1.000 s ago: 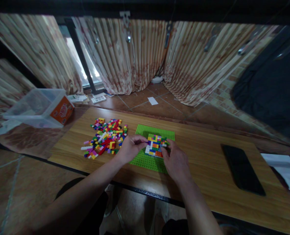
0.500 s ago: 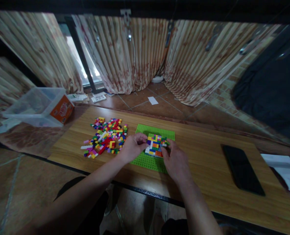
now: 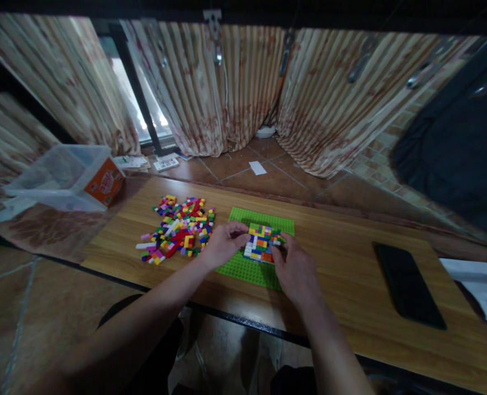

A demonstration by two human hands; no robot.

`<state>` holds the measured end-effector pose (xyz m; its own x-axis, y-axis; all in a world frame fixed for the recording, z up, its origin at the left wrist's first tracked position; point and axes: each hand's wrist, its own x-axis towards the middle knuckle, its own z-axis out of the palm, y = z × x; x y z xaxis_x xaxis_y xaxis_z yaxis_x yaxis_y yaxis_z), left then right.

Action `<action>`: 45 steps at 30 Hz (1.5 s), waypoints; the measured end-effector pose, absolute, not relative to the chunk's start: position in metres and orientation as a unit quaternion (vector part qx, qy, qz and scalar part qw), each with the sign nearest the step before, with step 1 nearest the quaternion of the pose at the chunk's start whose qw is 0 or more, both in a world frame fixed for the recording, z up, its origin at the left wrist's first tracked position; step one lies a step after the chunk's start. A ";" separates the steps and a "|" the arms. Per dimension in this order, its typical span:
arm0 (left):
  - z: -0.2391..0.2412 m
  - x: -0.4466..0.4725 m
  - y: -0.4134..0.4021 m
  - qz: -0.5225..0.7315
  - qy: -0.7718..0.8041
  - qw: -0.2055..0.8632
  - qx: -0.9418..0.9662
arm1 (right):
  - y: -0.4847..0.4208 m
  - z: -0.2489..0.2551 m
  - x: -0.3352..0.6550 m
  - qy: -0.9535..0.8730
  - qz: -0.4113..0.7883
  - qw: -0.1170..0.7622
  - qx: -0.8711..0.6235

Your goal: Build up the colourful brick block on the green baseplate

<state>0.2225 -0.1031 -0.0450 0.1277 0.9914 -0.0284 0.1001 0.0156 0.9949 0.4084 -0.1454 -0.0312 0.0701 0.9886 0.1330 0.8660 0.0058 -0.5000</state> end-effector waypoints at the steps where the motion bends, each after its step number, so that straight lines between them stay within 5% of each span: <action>1: -0.046 0.223 -0.102 0.439 0.496 0.516 0.543 | -0.145 -0.031 0.408 -0.670 0.130 0.235 -0.692; 25: -0.025 0.204 -0.098 0.448 0.501 0.555 0.489 | -0.146 -0.028 0.413 -0.671 0.127 0.226 -0.694; 36: -0.011 0.098 -0.079 0.335 0.652 0.250 0.633 | -0.144 -0.021 0.411 -0.648 0.122 0.244 -0.712; 45: -0.005 0.110 -0.096 0.154 0.679 0.114 0.708 | -0.141 -0.021 0.411 -0.638 0.120 0.229 -0.726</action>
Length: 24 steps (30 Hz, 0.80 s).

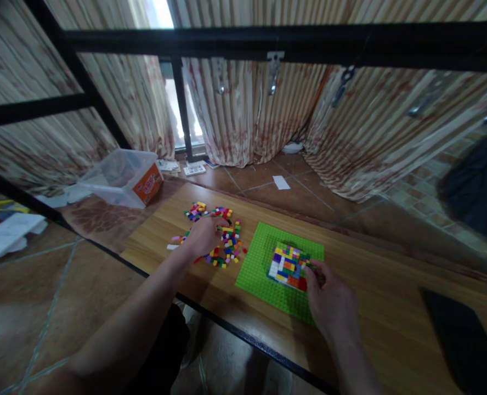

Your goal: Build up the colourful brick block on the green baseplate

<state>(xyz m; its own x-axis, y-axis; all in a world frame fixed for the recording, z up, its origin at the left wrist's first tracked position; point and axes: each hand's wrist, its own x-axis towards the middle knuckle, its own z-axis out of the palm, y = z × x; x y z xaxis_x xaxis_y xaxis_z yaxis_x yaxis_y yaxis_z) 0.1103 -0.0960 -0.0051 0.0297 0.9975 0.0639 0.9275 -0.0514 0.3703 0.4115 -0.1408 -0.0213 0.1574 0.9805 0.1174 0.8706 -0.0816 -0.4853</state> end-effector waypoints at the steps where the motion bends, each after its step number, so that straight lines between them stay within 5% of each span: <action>1: -0.005 0.112 -0.096 0.146 0.682 0.100 0.710 | -0.141 -0.021 0.412 -0.639 0.122 0.230 -0.724; 11: -0.002 0.124 -0.098 0.081 0.687 0.083 0.718 | -0.142 -0.020 0.412 -0.633 0.149 0.236 -0.722; 24: -0.007 0.122 -0.092 0.141 0.709 0.139 0.677 | -0.141 -0.024 0.412 -0.639 0.141 0.231 -0.720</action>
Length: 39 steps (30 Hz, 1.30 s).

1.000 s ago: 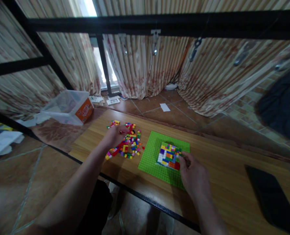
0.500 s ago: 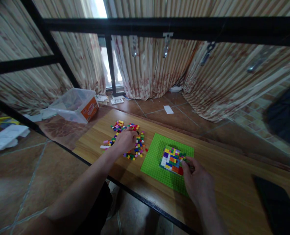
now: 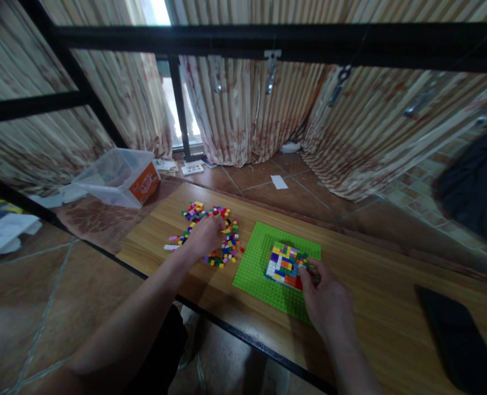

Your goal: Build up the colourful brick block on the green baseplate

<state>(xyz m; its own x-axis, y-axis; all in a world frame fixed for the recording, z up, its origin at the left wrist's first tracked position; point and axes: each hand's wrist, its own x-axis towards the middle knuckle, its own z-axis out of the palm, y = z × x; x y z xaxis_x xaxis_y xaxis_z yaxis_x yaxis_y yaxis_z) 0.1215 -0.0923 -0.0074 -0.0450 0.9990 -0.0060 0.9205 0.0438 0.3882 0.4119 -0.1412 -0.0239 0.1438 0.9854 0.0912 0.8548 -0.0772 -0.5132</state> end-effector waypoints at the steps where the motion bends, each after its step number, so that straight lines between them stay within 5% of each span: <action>1: -0.008 0.121 -0.092 0.149 0.712 0.145 0.670 | -0.141 -0.024 0.412 -0.639 0.142 0.233 -0.719; 5: -0.010 0.118 -0.088 0.219 0.696 0.188 0.658 | -0.142 -0.024 0.412 -0.640 0.143 0.242 -0.715; 10: -0.008 0.125 -0.089 0.399 0.554 0.449 0.577 | -0.142 -0.019 0.408 -0.619 0.136 0.312 -0.708; 17: 0.000 0.164 -0.109 0.418 0.438 0.663 0.440 | -0.148 -0.005 0.377 -0.569 0.264 0.464 -0.625; 25: -0.006 0.198 -0.122 0.412 0.367 0.725 0.412 | -0.148 -0.003 0.359 -0.562 0.358 0.498 -0.556; 39: -0.002 0.208 -0.117 0.415 0.320 0.661 0.537 | -0.147 0.001 0.366 -0.489 0.474 0.512 -0.523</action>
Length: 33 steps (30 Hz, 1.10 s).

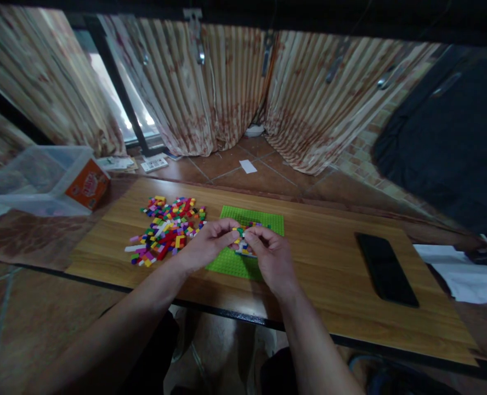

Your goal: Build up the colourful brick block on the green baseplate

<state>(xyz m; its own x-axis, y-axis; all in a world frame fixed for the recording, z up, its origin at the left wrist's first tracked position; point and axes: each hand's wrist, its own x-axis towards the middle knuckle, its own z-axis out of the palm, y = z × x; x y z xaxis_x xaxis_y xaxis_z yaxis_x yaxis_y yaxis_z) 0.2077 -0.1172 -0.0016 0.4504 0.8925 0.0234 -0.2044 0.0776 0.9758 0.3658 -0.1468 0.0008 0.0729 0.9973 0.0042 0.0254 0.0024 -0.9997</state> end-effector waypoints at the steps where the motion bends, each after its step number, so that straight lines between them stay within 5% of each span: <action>1: -0.001 0.207 -0.116 0.416 0.325 0.660 0.534 | -0.146 0.001 0.368 -0.483 0.475 0.520 -0.520; 6: -0.003 0.198 -0.111 0.440 0.404 0.638 0.486 | -0.143 0.002 0.383 -0.519 0.363 0.517 -0.575; 11: -0.009 0.191 -0.108 0.410 0.481 0.625 0.458 | -0.146 -0.002 0.383 -0.666 0.223 0.405 -0.585; 25: -0.014 0.205 -0.118 0.387 0.451 0.648 0.475 | -0.141 -0.015 0.369 -0.745 0.119 0.319 -0.574; 33: -0.023 0.203 -0.117 0.371 0.437 0.550 0.607 | -0.141 -0.017 0.367 -0.745 0.103 0.328 -0.572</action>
